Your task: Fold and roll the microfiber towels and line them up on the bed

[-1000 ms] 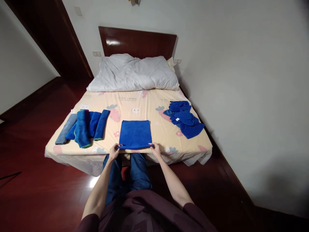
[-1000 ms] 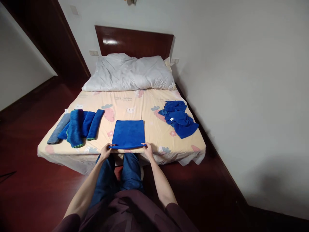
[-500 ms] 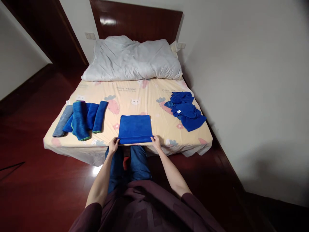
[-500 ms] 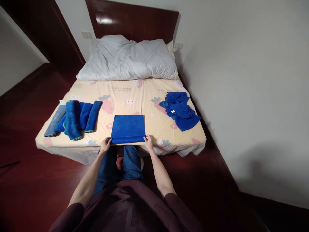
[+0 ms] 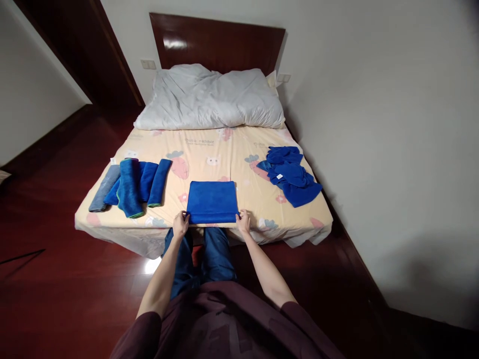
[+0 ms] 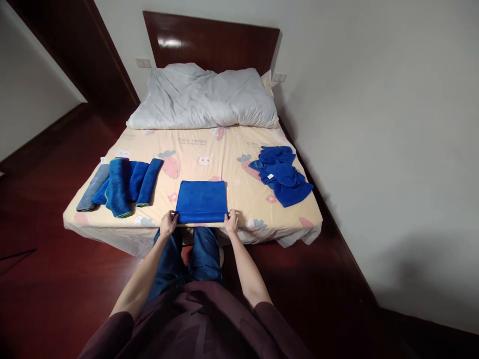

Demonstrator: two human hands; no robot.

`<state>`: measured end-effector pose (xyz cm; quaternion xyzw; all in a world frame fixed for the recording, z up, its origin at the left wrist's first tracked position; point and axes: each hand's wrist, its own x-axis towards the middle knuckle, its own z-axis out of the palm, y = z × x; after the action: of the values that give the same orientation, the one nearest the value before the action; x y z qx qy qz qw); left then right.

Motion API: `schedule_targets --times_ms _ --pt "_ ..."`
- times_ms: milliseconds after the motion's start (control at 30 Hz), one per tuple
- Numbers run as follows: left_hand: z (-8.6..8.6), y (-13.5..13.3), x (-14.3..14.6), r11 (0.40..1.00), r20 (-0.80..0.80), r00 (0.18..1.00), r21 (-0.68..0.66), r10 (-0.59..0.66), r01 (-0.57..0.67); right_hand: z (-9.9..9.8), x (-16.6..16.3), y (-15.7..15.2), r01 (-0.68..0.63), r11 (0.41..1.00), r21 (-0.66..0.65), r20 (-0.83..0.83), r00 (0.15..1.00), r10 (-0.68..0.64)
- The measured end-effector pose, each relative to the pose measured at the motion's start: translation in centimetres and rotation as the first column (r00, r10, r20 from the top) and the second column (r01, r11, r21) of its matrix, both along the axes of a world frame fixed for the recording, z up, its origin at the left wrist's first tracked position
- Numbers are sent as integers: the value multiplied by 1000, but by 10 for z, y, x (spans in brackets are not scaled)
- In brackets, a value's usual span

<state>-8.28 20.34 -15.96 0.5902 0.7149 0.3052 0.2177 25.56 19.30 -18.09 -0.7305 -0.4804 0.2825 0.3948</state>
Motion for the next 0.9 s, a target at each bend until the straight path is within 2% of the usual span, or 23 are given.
schedule_targets --times_ms 100,200,267,333,400,467,667,900 --pt "9 -8 -1 992 -43 998 115 -48 53 8 2 -12 -37 994 104 84 996 28" --pt "11 -16 -4 940 -115 954 175 -277 294 16 8 -27 -232 949 213 252 952 176" --pt "8 -19 -4 881 -151 890 145 -430 450 19 11 -34 -399 899 181 342 882 323" --pt "2 -19 -4 854 -184 851 89 -492 513 19 11 -37 -517 850 105 394 806 441" --pt "-4 -17 -2 860 -224 841 25 -492 510 17 9 -36 -557 830 41 413 766 493" --pt "-8 -15 0 874 -262 842 -19 -472 485 15 6 -31 -550 835 7 414 762 498" --pt "-15 -13 5 889 -320 841 -8 -437 459 12 4 -16 -509 861 -15 401 785 472" --pt "-16 5 8 914 -279 874 -30 -397 406 5 -3 1 -448 894 -1 368 831 417"
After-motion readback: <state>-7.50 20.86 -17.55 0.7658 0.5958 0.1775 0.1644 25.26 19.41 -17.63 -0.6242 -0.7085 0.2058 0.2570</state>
